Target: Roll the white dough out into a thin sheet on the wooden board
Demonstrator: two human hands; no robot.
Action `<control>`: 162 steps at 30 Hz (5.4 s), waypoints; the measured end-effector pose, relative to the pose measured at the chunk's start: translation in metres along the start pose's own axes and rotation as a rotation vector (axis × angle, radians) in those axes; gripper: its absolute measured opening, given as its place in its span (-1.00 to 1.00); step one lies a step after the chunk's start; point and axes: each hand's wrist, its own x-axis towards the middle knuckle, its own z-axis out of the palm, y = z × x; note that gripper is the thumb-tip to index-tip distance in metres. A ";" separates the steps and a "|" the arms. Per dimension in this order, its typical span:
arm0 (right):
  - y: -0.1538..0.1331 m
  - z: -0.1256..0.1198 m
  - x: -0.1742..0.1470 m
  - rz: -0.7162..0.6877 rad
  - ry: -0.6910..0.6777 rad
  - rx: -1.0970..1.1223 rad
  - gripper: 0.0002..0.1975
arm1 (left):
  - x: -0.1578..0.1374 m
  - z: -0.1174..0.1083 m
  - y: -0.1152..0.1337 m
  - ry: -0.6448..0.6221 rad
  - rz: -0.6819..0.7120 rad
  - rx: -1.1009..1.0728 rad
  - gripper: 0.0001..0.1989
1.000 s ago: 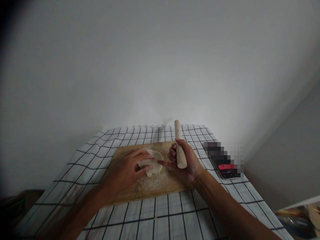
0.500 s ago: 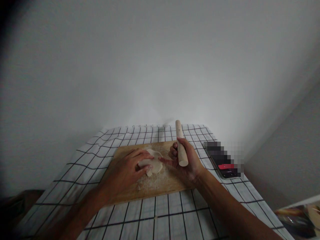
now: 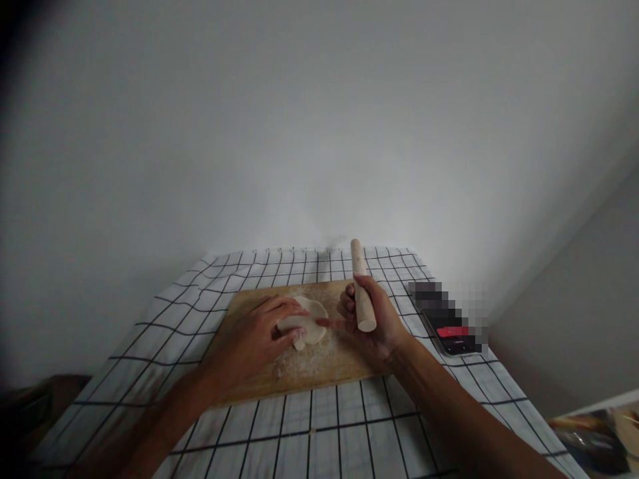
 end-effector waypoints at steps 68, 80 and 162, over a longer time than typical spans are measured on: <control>-0.002 -0.004 0.003 -0.036 -0.076 -0.005 -0.70 | 0.001 0.002 0.000 0.024 0.020 -0.004 -0.76; 0.004 -0.001 0.003 -0.027 -0.077 -0.026 -0.72 | 0.001 0.003 0.000 0.038 0.039 -0.011 -0.75; 0.013 -0.005 0.001 -0.546 0.046 -2.217 -0.61 | 0.003 0.009 -0.020 0.318 0.115 0.257 -0.62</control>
